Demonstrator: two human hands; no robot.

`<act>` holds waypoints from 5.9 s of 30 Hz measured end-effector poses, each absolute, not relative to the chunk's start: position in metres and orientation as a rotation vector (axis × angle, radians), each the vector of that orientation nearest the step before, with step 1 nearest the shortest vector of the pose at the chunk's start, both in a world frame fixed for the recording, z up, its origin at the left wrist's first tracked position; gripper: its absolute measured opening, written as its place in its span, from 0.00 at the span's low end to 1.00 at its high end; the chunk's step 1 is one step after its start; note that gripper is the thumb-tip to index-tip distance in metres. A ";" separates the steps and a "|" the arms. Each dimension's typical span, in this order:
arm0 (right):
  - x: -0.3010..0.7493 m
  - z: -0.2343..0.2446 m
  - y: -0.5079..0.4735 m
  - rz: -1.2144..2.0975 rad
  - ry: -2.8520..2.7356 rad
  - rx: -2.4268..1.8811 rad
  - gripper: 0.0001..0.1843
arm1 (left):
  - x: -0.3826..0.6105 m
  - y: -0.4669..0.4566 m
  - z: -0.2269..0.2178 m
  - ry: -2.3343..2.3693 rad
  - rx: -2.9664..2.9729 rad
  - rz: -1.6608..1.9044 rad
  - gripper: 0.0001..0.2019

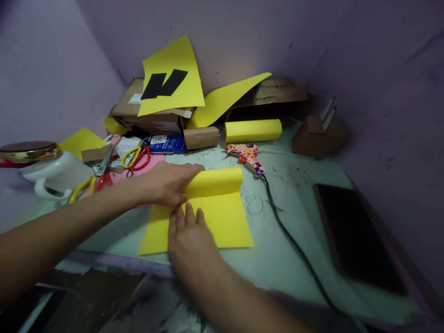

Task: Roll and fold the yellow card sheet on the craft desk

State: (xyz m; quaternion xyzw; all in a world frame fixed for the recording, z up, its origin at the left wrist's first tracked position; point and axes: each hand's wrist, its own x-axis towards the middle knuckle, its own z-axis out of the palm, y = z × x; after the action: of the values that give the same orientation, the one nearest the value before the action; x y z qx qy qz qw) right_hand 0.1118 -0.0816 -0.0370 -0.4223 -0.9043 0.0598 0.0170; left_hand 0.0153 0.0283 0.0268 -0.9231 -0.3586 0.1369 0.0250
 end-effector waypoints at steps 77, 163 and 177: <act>0.103 -0.051 -0.100 -0.037 -2.722 -1.254 0.22 | -0.013 0.016 0.017 -0.863 -2.807 0.365 0.46; 0.126 -0.016 -0.008 0.045 -2.848 -1.341 0.25 | -0.105 -0.023 -0.031 -2.121 -2.572 -1.618 0.17; 0.130 0.042 0.012 0.589 -2.470 -1.639 0.26 | -0.102 -0.023 -0.031 -1.938 -2.881 -2.162 0.32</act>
State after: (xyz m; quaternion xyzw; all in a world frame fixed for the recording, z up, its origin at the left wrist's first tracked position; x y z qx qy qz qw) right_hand 0.1298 0.0116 0.0425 -0.5413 -0.8158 0.1945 0.0597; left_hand -0.1018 -0.0227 -0.0314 -0.6266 -0.4215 -0.4702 -0.4568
